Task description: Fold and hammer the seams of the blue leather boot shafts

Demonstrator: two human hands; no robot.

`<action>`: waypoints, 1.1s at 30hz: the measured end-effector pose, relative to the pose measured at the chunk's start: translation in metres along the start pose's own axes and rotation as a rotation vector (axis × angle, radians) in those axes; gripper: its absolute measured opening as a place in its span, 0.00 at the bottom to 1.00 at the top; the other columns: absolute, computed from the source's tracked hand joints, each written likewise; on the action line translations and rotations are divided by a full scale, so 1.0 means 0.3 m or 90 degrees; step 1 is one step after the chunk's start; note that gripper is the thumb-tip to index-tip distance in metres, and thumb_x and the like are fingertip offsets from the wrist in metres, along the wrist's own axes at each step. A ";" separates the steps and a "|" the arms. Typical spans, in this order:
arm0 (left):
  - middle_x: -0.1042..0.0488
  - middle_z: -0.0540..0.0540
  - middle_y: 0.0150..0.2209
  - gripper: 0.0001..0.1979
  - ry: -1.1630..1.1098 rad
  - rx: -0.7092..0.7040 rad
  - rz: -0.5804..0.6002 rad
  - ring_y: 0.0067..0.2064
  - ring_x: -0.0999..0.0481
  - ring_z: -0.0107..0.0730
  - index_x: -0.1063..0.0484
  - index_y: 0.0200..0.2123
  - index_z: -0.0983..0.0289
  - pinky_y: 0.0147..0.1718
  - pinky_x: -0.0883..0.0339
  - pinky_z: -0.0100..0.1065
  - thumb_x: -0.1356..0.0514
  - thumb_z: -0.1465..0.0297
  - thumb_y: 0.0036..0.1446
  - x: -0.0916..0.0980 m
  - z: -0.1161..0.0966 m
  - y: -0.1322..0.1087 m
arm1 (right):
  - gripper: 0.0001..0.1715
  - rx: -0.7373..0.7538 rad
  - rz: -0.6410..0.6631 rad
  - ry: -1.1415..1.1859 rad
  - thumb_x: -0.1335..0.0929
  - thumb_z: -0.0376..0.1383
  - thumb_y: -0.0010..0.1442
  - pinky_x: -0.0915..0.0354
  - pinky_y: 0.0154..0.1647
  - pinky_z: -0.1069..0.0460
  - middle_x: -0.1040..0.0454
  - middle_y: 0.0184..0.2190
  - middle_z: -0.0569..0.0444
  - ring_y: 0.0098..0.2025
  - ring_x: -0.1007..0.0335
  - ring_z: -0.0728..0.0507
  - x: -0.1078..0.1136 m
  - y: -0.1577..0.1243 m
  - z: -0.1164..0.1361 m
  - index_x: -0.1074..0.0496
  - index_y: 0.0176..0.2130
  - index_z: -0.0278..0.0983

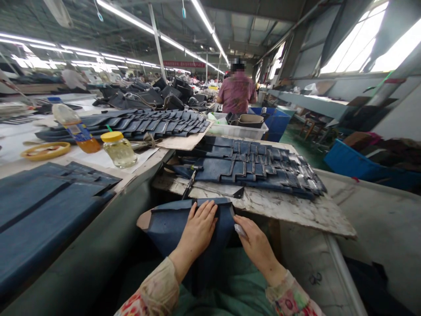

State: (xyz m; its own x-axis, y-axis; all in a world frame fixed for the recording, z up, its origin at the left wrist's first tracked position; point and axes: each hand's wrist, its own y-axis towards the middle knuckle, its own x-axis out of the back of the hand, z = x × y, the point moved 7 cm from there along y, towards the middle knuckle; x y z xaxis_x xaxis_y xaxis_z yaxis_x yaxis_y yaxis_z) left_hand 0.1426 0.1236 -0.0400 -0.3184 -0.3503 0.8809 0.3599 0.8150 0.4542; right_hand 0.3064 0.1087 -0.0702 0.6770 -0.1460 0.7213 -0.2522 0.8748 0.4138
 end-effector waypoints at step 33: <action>0.29 0.55 0.40 0.09 0.034 0.045 0.037 0.43 0.32 0.37 0.30 0.38 0.62 0.44 0.40 0.42 0.50 0.73 0.60 0.015 -0.045 0.082 | 0.22 0.009 0.020 0.014 0.40 0.33 0.62 0.38 0.57 0.45 0.32 0.54 0.48 0.56 0.37 0.43 0.001 -0.009 -0.005 0.33 0.54 0.38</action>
State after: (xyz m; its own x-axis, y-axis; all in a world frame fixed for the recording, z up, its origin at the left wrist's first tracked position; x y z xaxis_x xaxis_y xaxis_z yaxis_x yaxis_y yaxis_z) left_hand 0.1618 0.1358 -0.0231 -0.2509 -0.3248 0.9119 0.3126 0.8644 0.3939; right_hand 0.3084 0.1070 -0.0720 0.6836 -0.1084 0.7218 -0.2830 0.8722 0.3990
